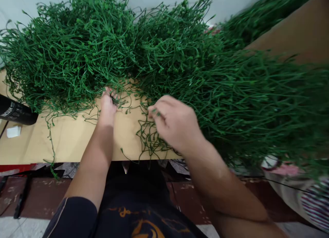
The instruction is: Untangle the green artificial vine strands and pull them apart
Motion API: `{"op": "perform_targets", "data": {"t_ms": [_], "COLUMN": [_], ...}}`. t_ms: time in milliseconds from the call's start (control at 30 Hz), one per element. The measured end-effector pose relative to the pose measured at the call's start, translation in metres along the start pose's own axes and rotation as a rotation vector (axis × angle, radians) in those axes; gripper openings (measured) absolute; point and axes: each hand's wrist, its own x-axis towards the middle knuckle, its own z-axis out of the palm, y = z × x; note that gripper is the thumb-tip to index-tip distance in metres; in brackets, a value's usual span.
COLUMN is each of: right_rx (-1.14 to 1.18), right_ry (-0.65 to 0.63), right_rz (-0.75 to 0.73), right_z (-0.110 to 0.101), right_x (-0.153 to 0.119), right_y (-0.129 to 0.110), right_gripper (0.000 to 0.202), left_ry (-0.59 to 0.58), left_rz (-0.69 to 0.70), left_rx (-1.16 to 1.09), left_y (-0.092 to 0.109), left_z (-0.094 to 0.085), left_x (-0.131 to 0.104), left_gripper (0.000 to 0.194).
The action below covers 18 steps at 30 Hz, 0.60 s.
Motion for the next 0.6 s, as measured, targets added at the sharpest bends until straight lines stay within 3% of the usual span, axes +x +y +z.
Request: {"op": "perform_targets", "data": {"t_ms": [100,167,233,400,600], "right_rx": [-0.209,-0.246,-0.214,0.019,0.467], "right_ry": [0.088,0.143,0.164,0.203,0.234], "right_rz": [0.222,0.256,0.242,0.231,0.388], "right_z": [-0.002,-0.002,0.001,0.009,0.013], "right_x": [0.009,0.012,0.012,0.013,0.010], "right_y": [0.036,0.045,0.044,0.034,0.042], "right_gripper": [0.017,0.028,0.022,0.015,0.023], "left_ry": [-0.082,-0.129,-0.167,-0.195,-0.203], "left_rz": [-0.108,-0.128,-0.121,-0.117,-0.139], "left_rx": [0.002,0.018,0.027,-0.026,-0.030], "left_y": [0.004,0.006,0.006,0.006,0.009], "left_z": [-0.004,-0.005,-0.004,-0.004,-0.003], "left_x": [-0.006,-0.007,-0.008,-0.007,-0.006], "left_gripper": [0.030,0.032,0.033,0.031,0.031]}}
